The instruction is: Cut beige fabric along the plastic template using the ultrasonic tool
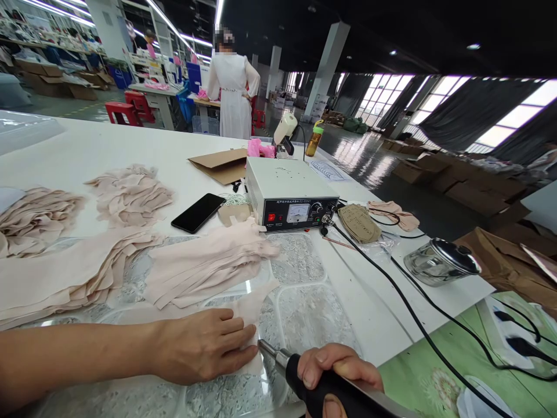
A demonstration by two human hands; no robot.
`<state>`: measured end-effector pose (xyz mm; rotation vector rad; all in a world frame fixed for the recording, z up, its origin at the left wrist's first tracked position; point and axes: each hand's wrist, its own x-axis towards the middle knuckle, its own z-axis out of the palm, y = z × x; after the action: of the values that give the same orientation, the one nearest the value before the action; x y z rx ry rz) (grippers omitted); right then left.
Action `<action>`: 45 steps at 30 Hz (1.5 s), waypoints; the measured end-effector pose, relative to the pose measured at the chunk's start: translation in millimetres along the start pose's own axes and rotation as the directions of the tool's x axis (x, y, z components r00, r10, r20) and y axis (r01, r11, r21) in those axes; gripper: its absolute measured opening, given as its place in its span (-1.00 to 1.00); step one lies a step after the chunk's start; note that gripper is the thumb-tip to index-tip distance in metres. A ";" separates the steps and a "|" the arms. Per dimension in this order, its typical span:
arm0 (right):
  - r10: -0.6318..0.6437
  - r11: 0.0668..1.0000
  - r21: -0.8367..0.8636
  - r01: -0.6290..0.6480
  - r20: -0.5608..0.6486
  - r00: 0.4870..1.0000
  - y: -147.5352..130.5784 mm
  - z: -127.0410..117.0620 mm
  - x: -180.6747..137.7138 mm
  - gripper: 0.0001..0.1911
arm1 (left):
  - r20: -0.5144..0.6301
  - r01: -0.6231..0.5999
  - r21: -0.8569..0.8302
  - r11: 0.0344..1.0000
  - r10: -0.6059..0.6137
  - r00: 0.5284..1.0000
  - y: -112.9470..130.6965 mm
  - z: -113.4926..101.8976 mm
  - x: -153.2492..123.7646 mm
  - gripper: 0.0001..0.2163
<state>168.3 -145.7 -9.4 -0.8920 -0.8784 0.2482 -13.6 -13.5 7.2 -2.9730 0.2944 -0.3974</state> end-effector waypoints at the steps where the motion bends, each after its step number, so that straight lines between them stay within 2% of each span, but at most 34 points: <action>1: 0.056 0.998 -0.008 -0.056 -0.004 0.998 -4.1 2.8 -0.1 -0.90 | 0.004 0.000 -0.002 1.000 0.000 1.000 0.0 -0.1 0.2 -0.82; 4: 0.143 0.990 0.009 -0.143 0.027 0.989 -14.0 7.6 -0.1 -0.90 | 0.017 -0.004 -0.004 1.000 0.004 1.000 0.0 0.1 -0.1 -0.81; 10: 0.172 0.985 -0.005 -0.172 0.099 0.980 -15.5 4.9 1.8 -0.93 | 0.023 -0.016 -0.002 1.000 0.016 1.000 0.0 -0.1 -0.8 -0.79; 12: 0.178 0.984 -0.021 -0.177 0.092 0.980 -16.8 4.7 1.6 -0.94 | 0.020 -0.016 -0.003 1.000 0.016 1.000 0.1 -0.4 -0.8 -0.80; 16: 0.184 0.983 0.003 -0.184 0.000 0.983 -21.1 -1.3 -0.8 -0.91 | 0.019 -0.003 -0.009 1.000 0.003 1.000 0.3 -0.7 -2.1 -0.78; 19: 0.115 0.993 0.033 -0.114 -0.028 0.993 -17.9 -13.1 -3.9 -0.90 | 0.056 -0.013 -0.023 1.000 0.014 0.998 0.1 -1.8 -3.6 -0.75; 20: 0.010 0.998 0.059 -0.009 -0.014 1.000 -16.0 -16.6 -5.2 -0.88 | 0.070 -0.015 -0.025 1.000 0.016 0.997 0.0 -2.4 -3.9 -0.73; 22: -0.078 0.995 0.069 0.078 0.004 0.997 -13.9 -20.3 -8.1 -0.86 | 0.090 -0.017 -0.023 1.000 0.019 0.996 -0.3 -3.8 -3.8 -0.71; 23: -0.073 0.995 0.075 0.073 -0.002 0.997 -14.7 -20.1 -9.6 -0.87 | 0.097 -0.019 -0.019 1.000 0.021 0.995 -0.4 -4.6 -3.4 -0.70; 26: 0.095 0.992 0.078 -0.094 0.001 0.996 -23.5 -15.3 -14.4 -0.89 | 0.109 -0.024 -0.005 1.000 0.024 0.994 -0.1 -6.9 -2.1 -0.66; 28: 0.164 0.982 0.093 -0.166 0.032 0.986 -29.4 -13.1 -17.4 -0.90 | 0.115 -0.020 -0.004 1.000 0.020 0.993 0.8 -7.5 -1.7 -0.65; 36: 0.203 0.975 0.091 -0.205 0.029 0.979 -25.0 -21.3 -23.0 -0.90 | 0.089 0.036 -0.009 0.999 -0.036 0.995 1.5 -5.8 -5.2 -0.74; 41: 0.232 0.960 0.141 -0.240 0.070 0.970 -29.0 -17.2 -18.5 -0.93 | 0.140 0.040 -0.001 0.999 -0.040 0.989 0.4 -8.6 -4.7 -0.56; 45: 0.198 0.973 0.113 -0.201 0.035 0.980 -30.7 -12.8 -15.9 -0.93 | 0.144 0.057 0.012 0.998 -0.058 0.988 1.5 -9.0 -4.6 -0.60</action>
<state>163.1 -180.7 1.1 -0.8709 -0.7884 0.4804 -20.6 -15.0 14.5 -2.9880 0.1913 -0.1869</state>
